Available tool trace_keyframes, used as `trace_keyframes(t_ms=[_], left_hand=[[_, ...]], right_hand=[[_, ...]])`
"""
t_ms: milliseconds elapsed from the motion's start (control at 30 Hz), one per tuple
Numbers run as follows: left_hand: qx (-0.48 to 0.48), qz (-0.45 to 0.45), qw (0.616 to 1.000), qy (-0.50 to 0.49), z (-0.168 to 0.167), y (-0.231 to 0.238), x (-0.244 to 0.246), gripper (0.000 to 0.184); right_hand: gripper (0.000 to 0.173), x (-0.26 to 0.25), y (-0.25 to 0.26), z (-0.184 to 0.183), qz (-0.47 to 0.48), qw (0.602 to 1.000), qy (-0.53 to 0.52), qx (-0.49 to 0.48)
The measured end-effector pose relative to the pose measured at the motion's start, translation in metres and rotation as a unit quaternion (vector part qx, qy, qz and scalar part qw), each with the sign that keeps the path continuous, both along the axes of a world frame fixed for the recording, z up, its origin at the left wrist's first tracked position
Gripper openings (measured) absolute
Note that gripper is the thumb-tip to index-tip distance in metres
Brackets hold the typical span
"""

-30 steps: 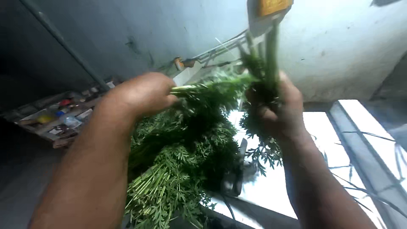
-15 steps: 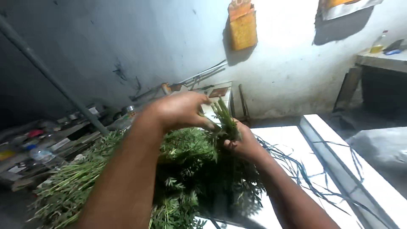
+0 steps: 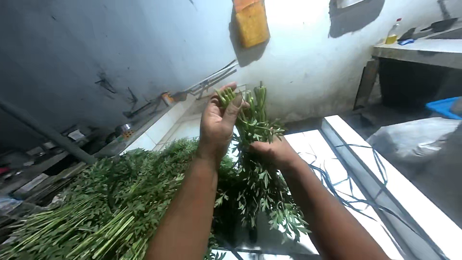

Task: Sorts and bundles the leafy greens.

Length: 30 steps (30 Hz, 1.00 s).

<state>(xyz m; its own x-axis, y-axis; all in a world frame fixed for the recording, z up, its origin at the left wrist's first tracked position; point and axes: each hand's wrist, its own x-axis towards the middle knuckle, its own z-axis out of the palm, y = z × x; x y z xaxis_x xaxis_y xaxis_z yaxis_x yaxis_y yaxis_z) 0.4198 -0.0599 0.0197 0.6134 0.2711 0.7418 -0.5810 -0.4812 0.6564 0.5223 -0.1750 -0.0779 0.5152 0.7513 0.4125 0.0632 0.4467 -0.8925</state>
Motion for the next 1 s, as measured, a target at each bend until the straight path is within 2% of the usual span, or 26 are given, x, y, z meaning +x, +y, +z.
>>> trace_keyframes(t_ms=[67,167,233,300,400,500,600,700,767,867,900,933,1000], left_hand=[[0.003,-0.016,1.0,-0.014,0.004,-0.011,0.018,0.029],[0.041,0.041,0.997,-0.05,0.013,-0.032,0.047,0.016],[0.059,0.09,0.991,-0.076,0.019,-0.04,0.064,0.014],[0.067,0.124,0.986,-0.093,0.021,-0.039,0.079,0.014],[0.038,0.162,0.984,-0.07,0.01,-0.035,0.097,0.016],[-0.014,0.197,0.98,0.005,-0.004,-0.04,0.106,0.028],[-0.046,0.19,0.976,0.1,-0.005,-0.051,0.099,0.053],[-0.011,0.157,0.973,0.169,-0.002,-0.047,0.084,0.068],[0.02,0.187,0.975,0.12,-0.003,-0.034,0.081,0.071],[0.133,0.178,0.975,-0.012,-0.004,-0.013,0.077,0.097],[0.165,0.162,0.973,-0.022,-0.004,-0.01,0.076,0.094],[0.162,0.134,0.978,-0.011,-0.004,-0.009,0.075,0.081],[0.07,0.052,0.996,0.015,-0.002,-0.011,0.074,0.054]], right_hand=[[0.036,0.004,-0.007,0.002,0.004,1.0,0.02,0.019],[0.027,0.011,-0.02,0.006,-0.003,0.998,0.052,0.036],[0.021,0.019,-0.03,0.009,-0.048,0.997,0.028,0.056],[0.023,0.031,-0.037,0.012,-0.078,0.992,-0.02,0.099],[0.027,0.045,-0.039,0.01,-0.171,0.979,-0.077,0.079],[0.044,0.047,-0.031,0.007,-0.148,0.987,-0.059,0.016],[0.045,0.05,-0.018,0.003,-0.103,0.994,-0.02,-0.01],[0.042,0.053,-0.009,-0.004,-0.094,0.995,-0.021,-0.005],[0.04,0.05,-0.011,-0.002,-0.094,0.994,-0.049,-0.015],[0.038,0.037,-0.016,0.002,-0.091,0.989,-0.107,-0.038],[0.032,0.034,-0.016,0.002,-0.086,0.988,-0.127,-0.03],[0.028,0.031,-0.014,0.003,-0.077,0.987,-0.142,-0.02],[0.023,0.028,-0.01,0.005,-0.061,0.986,-0.152,0.0]])
